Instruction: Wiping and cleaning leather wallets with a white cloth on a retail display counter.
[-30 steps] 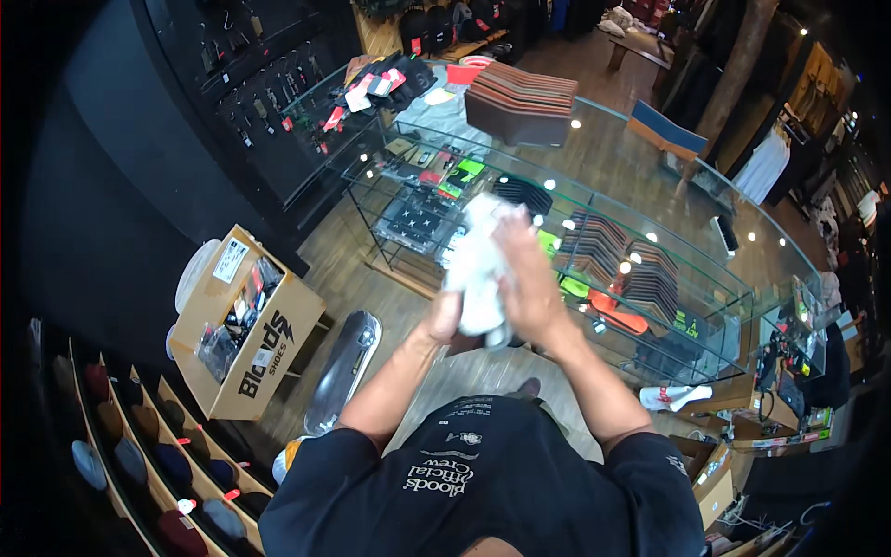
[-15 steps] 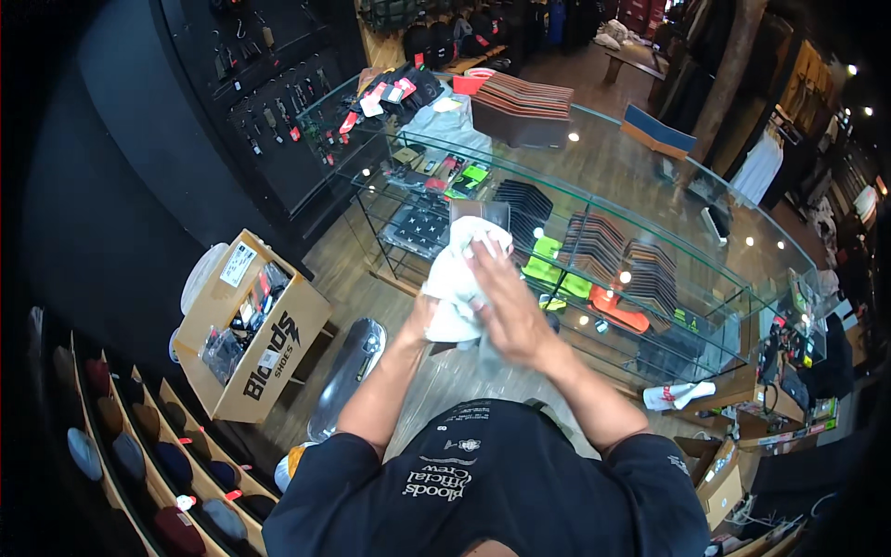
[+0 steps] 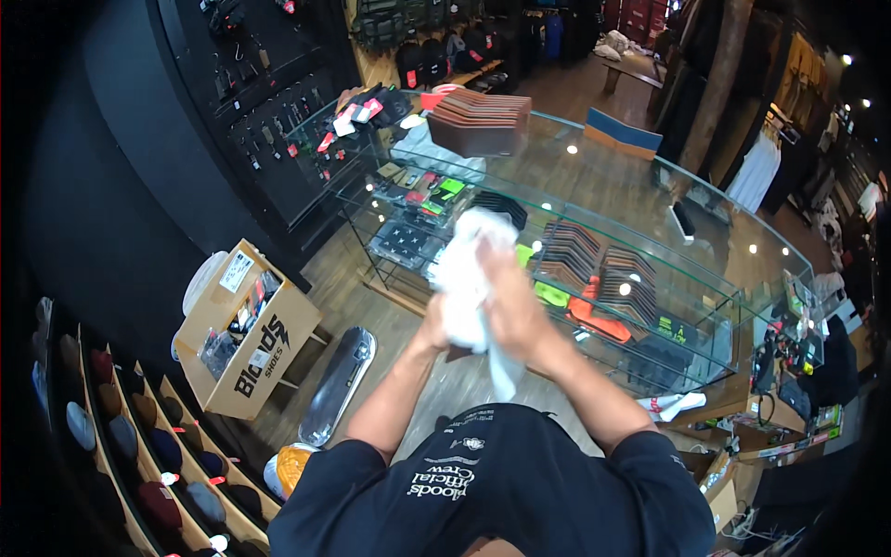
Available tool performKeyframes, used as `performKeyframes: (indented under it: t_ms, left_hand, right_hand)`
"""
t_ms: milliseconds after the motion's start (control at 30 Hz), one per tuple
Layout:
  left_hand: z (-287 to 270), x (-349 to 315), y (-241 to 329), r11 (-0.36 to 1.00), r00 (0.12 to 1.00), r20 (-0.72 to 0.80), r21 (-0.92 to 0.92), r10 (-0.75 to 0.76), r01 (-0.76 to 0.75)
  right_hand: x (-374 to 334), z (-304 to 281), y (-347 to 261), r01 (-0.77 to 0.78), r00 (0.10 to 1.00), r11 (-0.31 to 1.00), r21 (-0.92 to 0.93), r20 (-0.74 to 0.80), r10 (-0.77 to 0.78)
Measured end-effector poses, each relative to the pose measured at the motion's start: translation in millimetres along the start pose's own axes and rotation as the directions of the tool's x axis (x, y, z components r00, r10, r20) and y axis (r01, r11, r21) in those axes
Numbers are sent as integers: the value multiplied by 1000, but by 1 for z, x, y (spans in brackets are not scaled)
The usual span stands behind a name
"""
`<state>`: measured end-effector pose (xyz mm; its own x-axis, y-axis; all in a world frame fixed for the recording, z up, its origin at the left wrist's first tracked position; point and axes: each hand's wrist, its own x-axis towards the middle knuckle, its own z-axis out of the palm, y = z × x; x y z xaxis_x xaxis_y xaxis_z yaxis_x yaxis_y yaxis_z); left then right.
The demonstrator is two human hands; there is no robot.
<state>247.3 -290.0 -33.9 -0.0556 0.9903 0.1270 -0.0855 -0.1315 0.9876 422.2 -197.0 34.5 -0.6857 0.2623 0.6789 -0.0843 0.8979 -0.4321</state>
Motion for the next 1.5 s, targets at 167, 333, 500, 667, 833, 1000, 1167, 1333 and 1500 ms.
performKeyframes:
  t_ms: [167,333,500,667,833,1000,1167,1333,1500]
  left_hand:
    - [74,20,14,981,964,-193,87,185,-172]
    - [84,27,22,885,948,-47,-345,315,-312]
    - [84,14,-17,988,970,-187,1,154,-156]
    - [55,12,-14,924,993,-60,-362,105,-120]
    - [86,31,45,793,983,-134,-582,125,-180]
    - [70,27,26,905,980,-40,-380,193,-193]
    - [72,31,34,837,961,31,-500,274,-222]
    - [34,34,18,994,976,-189,-12,108,-112]
    - [13,33,39,964,977,-174,-215,120,-156]
  right_hand:
    - [0,-45,31,-140,982,990,-13,-133,137]
    - [-42,-27,5,-56,992,994,-94,108,66]
    - [-16,-47,25,-121,986,993,9,-115,121]
    - [-24,-41,27,-67,994,998,3,84,66]
    - [-13,-23,18,-24,998,1000,13,-65,25]
    - [-15,-22,33,-150,985,988,23,-88,152]
    - [-7,-12,-10,-63,998,998,29,1,63]
    - [-31,-24,23,-337,940,941,-15,58,337]
    - [-53,-58,70,-635,771,770,62,106,628]
